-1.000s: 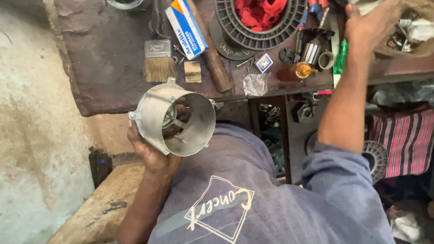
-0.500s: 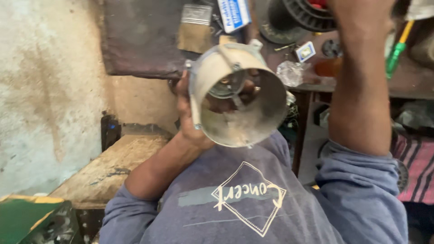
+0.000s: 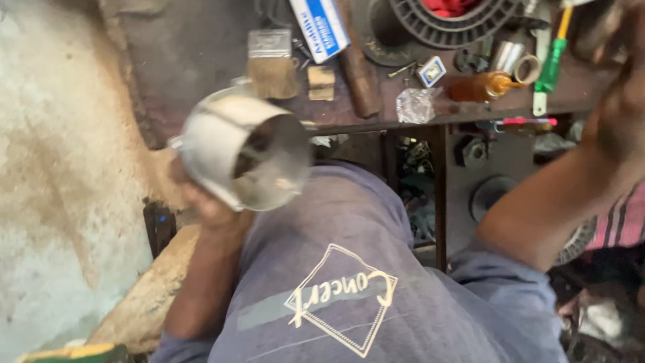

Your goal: The person disassembles a small electric motor, applies lubricant to the rotor shaft and bearings, and reassembles the components. They use a screwdriver to remove parts, a bottle to apply oil, and pliers to adjust a small metal piece on the rotor.

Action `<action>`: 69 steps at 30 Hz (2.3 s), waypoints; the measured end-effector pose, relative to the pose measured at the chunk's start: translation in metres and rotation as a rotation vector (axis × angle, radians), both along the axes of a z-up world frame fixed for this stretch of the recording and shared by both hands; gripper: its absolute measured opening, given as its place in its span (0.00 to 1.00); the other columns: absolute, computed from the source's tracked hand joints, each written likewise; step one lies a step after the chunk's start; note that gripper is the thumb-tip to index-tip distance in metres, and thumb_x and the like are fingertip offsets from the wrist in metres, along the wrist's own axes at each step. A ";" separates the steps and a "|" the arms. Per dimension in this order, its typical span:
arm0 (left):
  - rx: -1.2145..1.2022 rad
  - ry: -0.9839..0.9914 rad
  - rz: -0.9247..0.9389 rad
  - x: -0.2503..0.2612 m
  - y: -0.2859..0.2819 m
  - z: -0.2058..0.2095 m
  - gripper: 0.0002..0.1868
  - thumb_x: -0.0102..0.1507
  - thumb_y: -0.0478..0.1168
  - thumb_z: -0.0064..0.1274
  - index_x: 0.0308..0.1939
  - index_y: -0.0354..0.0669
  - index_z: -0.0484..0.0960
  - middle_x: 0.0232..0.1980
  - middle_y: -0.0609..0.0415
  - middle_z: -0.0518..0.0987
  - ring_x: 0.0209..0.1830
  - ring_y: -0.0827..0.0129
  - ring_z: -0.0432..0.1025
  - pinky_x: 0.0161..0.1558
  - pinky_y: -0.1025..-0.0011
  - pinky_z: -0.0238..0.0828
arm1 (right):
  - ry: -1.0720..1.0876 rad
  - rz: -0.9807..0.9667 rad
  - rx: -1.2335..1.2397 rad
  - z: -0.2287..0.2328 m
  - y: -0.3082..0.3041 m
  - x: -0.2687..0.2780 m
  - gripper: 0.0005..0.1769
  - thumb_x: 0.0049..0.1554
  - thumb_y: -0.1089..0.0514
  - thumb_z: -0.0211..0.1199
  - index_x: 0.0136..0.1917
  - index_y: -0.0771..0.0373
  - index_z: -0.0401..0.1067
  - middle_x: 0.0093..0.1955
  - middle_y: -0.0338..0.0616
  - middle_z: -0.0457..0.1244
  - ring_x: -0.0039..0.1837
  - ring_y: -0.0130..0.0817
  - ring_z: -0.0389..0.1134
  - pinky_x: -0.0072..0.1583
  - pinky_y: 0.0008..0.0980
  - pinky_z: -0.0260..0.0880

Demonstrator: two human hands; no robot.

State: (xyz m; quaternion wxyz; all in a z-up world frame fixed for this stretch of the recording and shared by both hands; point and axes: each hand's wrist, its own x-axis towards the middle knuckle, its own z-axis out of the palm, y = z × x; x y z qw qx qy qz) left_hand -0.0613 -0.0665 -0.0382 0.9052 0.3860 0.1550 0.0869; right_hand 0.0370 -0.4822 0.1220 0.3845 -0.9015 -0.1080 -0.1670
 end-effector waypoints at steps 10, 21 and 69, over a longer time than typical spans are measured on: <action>0.442 0.049 0.077 0.020 0.062 -0.001 0.45 0.71 0.68 0.54 0.77 0.39 0.60 0.71 0.47 0.69 0.72 0.58 0.66 0.76 0.57 0.64 | 0.779 0.031 0.079 -0.154 0.096 -0.077 0.13 0.55 0.57 0.71 0.52 0.63 0.78 0.45 0.49 0.73 0.46 0.31 0.75 0.50 0.31 0.74; 1.798 -0.168 -0.192 0.077 0.080 -0.006 0.60 0.60 0.46 0.84 0.80 0.42 0.51 0.77 0.41 0.65 0.78 0.51 0.64 0.80 0.58 0.65 | 0.289 -0.311 -0.108 -0.165 -0.092 0.009 0.10 0.67 0.59 0.71 0.56 0.69 0.78 0.46 0.49 0.71 0.47 0.37 0.74 0.51 0.34 0.71; 1.562 -0.372 -0.166 0.111 0.101 -0.046 0.55 0.56 0.61 0.78 0.77 0.41 0.65 0.73 0.45 0.72 0.76 0.48 0.65 0.79 0.53 0.62 | 0.810 0.313 0.303 -0.143 0.160 -0.073 0.33 0.51 0.60 0.72 0.67 0.68 0.65 0.54 0.43 0.66 0.55 0.27 0.65 0.57 0.28 0.67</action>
